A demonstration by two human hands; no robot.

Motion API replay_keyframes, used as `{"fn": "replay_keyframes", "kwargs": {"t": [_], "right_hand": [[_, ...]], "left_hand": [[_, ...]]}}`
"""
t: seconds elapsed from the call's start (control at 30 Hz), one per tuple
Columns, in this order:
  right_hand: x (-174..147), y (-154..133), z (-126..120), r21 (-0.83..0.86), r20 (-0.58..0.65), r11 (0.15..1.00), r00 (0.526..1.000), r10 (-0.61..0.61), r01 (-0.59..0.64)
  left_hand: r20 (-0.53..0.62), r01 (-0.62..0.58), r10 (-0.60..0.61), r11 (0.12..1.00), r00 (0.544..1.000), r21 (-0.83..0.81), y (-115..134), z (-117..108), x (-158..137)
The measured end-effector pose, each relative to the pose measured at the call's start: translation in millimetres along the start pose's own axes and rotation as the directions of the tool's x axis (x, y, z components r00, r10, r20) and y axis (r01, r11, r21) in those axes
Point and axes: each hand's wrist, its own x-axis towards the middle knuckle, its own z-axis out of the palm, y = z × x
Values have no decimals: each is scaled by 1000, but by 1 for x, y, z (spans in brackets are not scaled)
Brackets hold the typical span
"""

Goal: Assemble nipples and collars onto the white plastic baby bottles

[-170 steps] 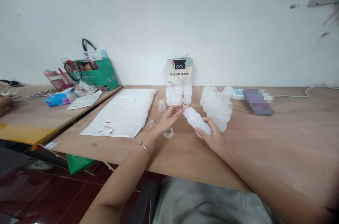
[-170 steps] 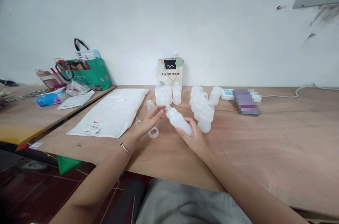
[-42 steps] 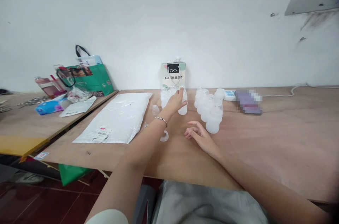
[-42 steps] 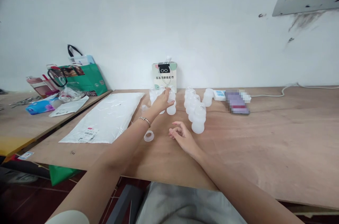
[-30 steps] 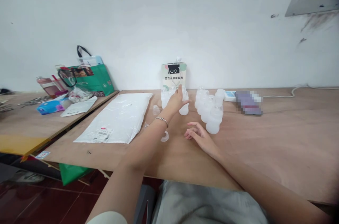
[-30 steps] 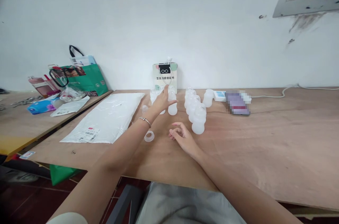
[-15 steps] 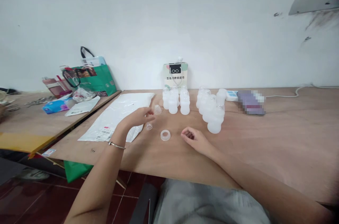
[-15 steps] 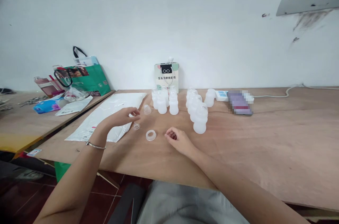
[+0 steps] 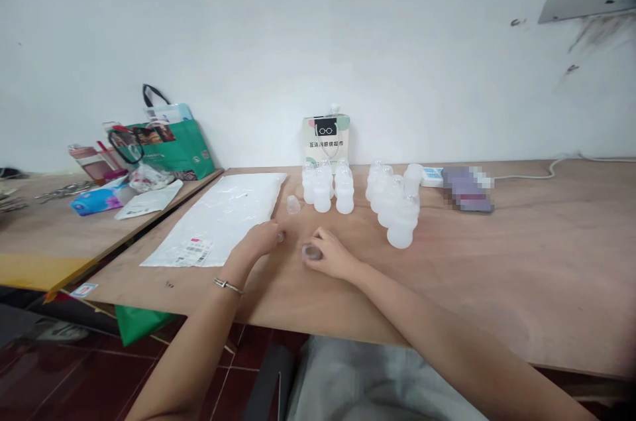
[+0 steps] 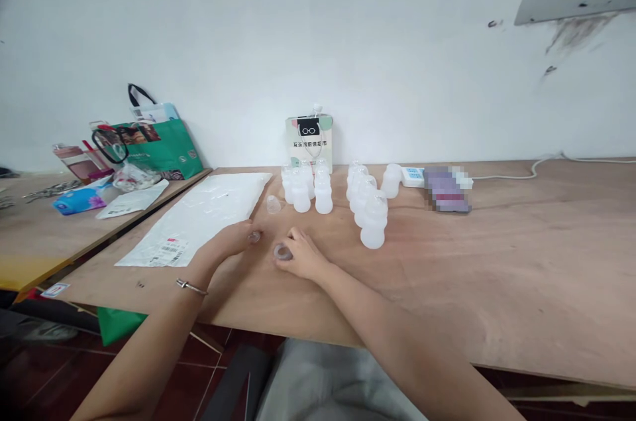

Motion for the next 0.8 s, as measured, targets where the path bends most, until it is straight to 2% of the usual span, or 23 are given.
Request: {"fn": "replay_keyframes", "kwargs": {"t": [0.07,0.1,0.13,0.2,0.27,0.3,0.33,0.4,0.47,0.6,0.7,0.8], "right_hand": [[-1,3,-6,222,-28,969,993,114,-105],[-2,4,-9,370,-29,913,980,198,-174],[-4,5,-14,531,-10,814,958,285,-237],[-8,8,-23,809,81,504,908,411,-301],[-13,10,-32,936,198,176,868,454,-306],[-16,11,-37,951,242,59,854,461,-302],[-18,12,-40,956,270,-22,845,462,-293],[-21,13,-46,960,278,-115,841,465,-254],[-22,15,-48,966,253,-164,839,481,-197],[-20,18,-48,962,236,-241,843,484,-131],[-19,19,-46,952,236,-287,852,467,-106],[-18,19,-46,942,222,-330,857,466,-65]], "left_hand": [[-8,9,-9,1000,1000,3,0,-3,1],[-12,4,-4,1000,1000,0,1,-5,0],[-26,-8,7,1000,1000,-12,1,-8,0],[-83,-44,37,996,996,-81,4,-15,0],[-180,-115,79,973,981,-200,10,-25,2],[-235,-169,106,950,966,-264,15,-31,3],[-287,-232,138,916,948,-326,20,-36,5],[-379,-367,198,815,904,-449,35,-45,10],[-462,-461,193,667,865,-585,52,-51,15],[-565,-528,11,372,825,-763,82,-48,22],[-601,-576,-7,276,799,-769,91,-37,22],[-678,-656,20,277,735,-702,94,-26,20]]}}
